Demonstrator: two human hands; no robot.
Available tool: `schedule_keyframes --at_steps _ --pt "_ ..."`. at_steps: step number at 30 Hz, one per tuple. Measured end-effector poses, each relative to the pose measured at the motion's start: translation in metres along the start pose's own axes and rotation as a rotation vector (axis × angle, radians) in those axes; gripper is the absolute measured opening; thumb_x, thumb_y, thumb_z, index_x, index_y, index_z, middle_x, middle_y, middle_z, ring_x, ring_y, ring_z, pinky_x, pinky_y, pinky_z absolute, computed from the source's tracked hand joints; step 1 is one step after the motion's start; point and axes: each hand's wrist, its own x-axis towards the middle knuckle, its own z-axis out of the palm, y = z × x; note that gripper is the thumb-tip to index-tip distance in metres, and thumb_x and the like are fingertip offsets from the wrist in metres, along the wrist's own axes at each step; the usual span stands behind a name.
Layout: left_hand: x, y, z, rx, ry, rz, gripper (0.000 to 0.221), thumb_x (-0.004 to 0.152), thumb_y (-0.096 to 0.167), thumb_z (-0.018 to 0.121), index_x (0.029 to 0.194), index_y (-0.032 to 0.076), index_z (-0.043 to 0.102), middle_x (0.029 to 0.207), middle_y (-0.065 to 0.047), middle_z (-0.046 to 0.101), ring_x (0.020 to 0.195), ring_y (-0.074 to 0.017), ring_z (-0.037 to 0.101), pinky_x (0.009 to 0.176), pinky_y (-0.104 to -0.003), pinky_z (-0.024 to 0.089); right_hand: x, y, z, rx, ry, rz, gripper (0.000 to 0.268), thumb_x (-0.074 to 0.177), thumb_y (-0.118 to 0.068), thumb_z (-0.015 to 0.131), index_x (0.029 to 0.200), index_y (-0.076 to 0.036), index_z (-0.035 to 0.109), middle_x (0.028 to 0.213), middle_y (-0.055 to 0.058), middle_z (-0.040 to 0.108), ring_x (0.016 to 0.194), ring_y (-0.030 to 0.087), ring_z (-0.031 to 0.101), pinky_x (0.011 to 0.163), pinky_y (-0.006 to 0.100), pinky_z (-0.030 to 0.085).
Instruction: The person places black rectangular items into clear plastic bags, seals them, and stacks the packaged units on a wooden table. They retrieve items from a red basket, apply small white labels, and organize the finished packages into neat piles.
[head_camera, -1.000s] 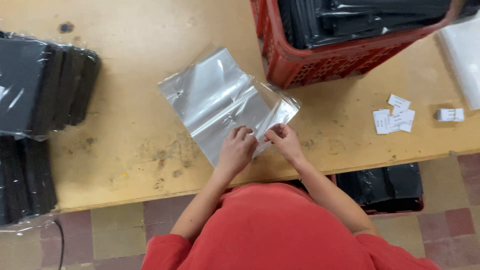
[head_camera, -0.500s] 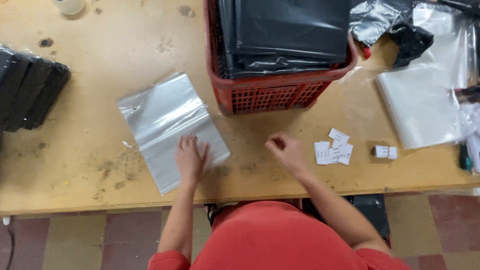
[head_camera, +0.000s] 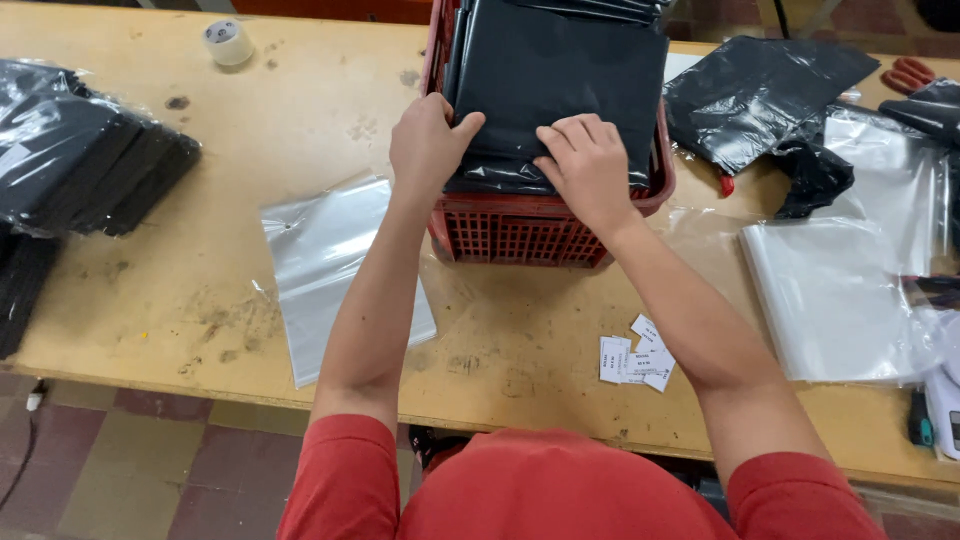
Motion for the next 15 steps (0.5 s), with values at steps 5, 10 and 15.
schedule_keyframes --at_steps 5,10,15 --pt "0.012 -0.007 0.001 -0.038 -0.035 -0.062 0.03 0.088 0.044 0.07 0.076 0.018 0.063 0.067 -0.001 0.063 0.074 -0.0332 0.071 0.067 -0.047 0.052 -0.013 0.012 -0.007 0.035 0.072 -0.048 0.033 0.094 -0.023 0.072 0.122 -0.006 0.065 0.107 0.01 0.059 0.107 0.029 0.056 0.091 0.042 0.045" --pt "-0.002 -0.006 -0.001 -0.133 0.0 -0.143 0.027 0.094 0.038 0.063 0.084 0.013 0.064 0.078 -0.009 0.065 0.084 -0.038 0.069 0.076 -0.051 0.053 -0.039 0.043 0.002 0.006 0.083 -0.052 0.031 0.107 -0.033 0.053 0.108 -0.003 0.06 0.104 0.015 0.057 0.102 0.037 0.056 0.092 0.049 0.046" --pt "-0.008 -0.017 0.009 -0.179 0.13 -0.106 0.027 0.101 0.032 0.055 0.087 0.008 0.054 0.085 -0.013 0.056 0.088 -0.04 0.064 0.079 -0.052 0.051 -0.038 0.046 0.007 -0.034 0.074 0.011 0.036 0.101 -0.043 0.062 0.106 -0.007 0.057 0.104 0.01 0.054 0.105 0.033 0.055 0.093 0.049 0.044"
